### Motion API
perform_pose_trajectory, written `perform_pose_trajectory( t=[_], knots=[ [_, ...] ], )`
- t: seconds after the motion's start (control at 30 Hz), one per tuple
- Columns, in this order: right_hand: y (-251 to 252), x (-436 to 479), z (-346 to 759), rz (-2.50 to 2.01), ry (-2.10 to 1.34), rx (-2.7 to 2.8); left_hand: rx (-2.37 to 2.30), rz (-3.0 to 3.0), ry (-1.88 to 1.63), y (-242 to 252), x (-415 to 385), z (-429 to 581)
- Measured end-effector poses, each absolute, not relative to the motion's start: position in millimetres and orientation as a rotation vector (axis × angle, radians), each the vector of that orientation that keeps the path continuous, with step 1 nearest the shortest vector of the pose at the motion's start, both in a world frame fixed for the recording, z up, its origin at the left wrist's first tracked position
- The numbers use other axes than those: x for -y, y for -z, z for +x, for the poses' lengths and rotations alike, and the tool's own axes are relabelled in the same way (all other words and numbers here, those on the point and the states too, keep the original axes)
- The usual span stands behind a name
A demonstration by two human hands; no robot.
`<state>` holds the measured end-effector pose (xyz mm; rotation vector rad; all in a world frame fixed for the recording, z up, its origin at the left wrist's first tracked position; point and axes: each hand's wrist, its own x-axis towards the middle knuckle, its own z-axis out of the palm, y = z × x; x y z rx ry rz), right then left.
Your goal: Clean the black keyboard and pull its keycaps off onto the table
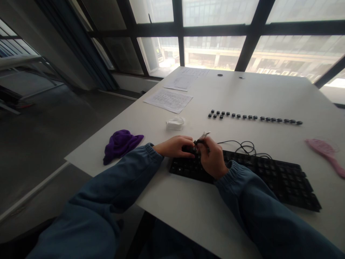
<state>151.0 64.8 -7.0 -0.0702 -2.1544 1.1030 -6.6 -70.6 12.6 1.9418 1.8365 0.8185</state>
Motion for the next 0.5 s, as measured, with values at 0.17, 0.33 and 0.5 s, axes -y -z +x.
perform_pose_trajectory(
  t=[0.17,0.33,0.5],
  knots=[
    [4.7,-66.5,150.6,-0.209,-1.194,2.040,-1.823,1.943,-0.806,-16.7,70.2,-4.4],
    [3.8,-65.3,149.3,-0.220,-1.243,2.023,-1.895,1.860,-0.903,-15.5,70.8,-3.9],
    [5.1,-65.3,148.2,-0.223,-1.272,2.009,-1.945,1.763,-1.075,-11.4,71.4,-2.7]
  ],
)
